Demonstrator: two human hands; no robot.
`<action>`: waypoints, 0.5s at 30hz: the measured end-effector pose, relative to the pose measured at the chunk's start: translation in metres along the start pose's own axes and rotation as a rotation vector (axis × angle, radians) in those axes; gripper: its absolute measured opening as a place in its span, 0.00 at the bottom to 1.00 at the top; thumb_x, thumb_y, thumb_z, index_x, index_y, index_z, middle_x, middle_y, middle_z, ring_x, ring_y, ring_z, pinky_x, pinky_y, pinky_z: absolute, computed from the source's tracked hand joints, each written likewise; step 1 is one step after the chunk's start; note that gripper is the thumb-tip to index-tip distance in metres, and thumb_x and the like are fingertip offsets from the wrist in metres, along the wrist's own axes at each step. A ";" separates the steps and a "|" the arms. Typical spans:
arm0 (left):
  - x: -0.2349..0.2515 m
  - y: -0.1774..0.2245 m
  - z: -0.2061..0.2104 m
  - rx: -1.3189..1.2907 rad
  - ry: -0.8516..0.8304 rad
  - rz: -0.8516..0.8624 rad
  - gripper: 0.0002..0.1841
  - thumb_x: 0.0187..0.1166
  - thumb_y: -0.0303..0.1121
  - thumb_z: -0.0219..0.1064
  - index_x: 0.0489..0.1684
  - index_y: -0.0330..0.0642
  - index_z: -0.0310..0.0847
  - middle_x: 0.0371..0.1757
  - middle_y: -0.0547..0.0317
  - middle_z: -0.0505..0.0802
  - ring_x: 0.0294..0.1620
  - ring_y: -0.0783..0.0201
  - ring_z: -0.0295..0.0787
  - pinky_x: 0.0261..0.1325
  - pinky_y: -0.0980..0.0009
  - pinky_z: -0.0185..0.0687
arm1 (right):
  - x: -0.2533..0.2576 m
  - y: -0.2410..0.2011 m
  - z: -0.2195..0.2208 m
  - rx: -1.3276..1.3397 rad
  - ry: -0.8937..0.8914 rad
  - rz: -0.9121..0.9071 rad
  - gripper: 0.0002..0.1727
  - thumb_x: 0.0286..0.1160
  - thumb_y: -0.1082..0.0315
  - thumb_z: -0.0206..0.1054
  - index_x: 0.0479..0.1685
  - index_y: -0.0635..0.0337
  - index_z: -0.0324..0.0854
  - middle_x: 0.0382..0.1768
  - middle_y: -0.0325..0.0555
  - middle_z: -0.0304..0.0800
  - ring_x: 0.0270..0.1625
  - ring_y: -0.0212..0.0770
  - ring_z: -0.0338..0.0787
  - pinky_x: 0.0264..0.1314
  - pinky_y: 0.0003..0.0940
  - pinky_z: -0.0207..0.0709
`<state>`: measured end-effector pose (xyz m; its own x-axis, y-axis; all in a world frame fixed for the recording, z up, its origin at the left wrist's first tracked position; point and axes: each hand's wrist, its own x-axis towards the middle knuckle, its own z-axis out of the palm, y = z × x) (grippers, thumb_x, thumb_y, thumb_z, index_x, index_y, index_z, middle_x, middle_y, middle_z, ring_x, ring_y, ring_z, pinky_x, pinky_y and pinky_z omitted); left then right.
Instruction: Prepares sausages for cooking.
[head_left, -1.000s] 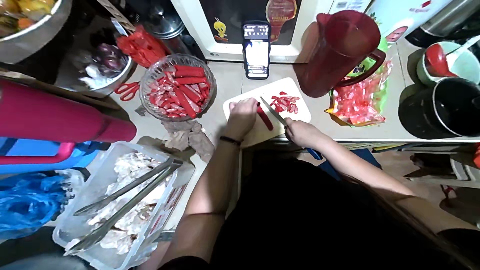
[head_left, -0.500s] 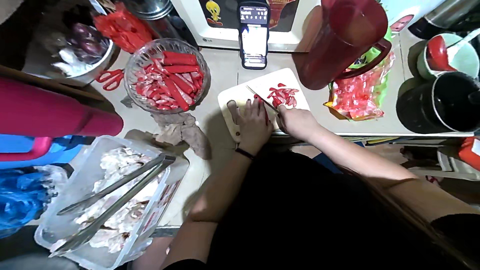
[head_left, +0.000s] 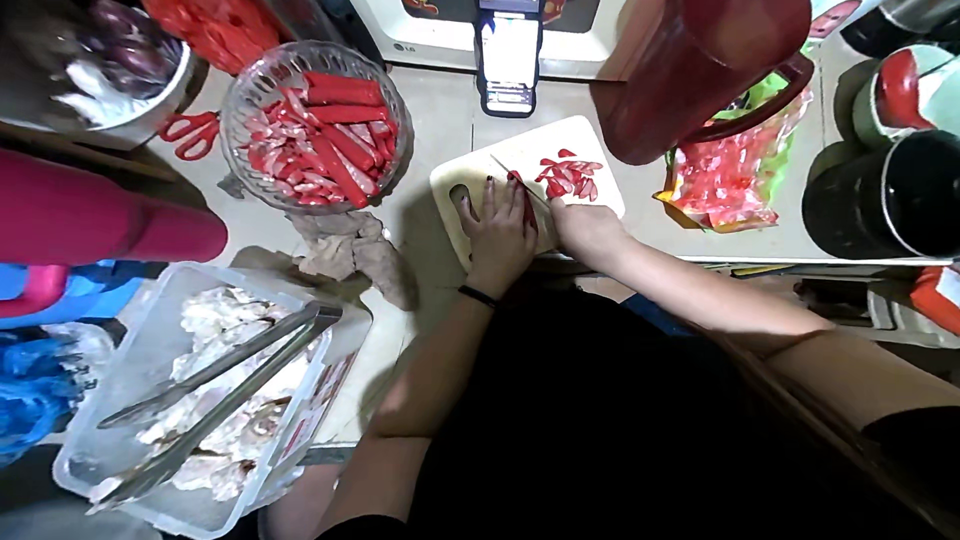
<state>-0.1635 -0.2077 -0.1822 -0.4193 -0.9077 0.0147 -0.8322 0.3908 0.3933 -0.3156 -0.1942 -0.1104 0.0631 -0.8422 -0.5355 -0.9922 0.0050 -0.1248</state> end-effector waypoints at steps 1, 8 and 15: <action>0.000 0.001 -0.001 0.009 0.003 -0.006 0.29 0.84 0.39 0.57 0.87 0.43 0.70 0.91 0.55 0.70 0.95 0.38 0.48 0.86 0.23 0.29 | 0.002 -0.002 0.003 0.023 0.015 0.003 0.14 0.87 0.72 0.55 0.65 0.65 0.74 0.45 0.65 0.91 0.52 0.70 0.93 0.46 0.66 0.84; 0.002 -0.005 0.000 -0.025 0.042 0.027 0.31 0.82 0.41 0.58 0.87 0.43 0.70 0.88 0.55 0.75 0.95 0.38 0.48 0.85 0.22 0.28 | -0.009 0.006 0.002 0.022 -0.055 0.077 0.18 0.87 0.72 0.54 0.73 0.64 0.70 0.48 0.66 0.91 0.54 0.70 0.93 0.48 0.66 0.84; 0.004 -0.008 -0.004 0.002 0.023 0.057 0.30 0.82 0.42 0.59 0.85 0.43 0.72 0.87 0.55 0.76 0.95 0.37 0.48 0.85 0.22 0.26 | -0.019 0.003 0.002 0.037 -0.029 0.034 0.15 0.88 0.71 0.54 0.68 0.63 0.71 0.46 0.64 0.90 0.52 0.68 0.93 0.46 0.65 0.84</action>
<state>-0.1571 -0.2145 -0.1818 -0.4580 -0.8870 0.0581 -0.8076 0.4425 0.3898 -0.3197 -0.1773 -0.1025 0.0333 -0.8255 -0.5634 -0.9891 0.0537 -0.1371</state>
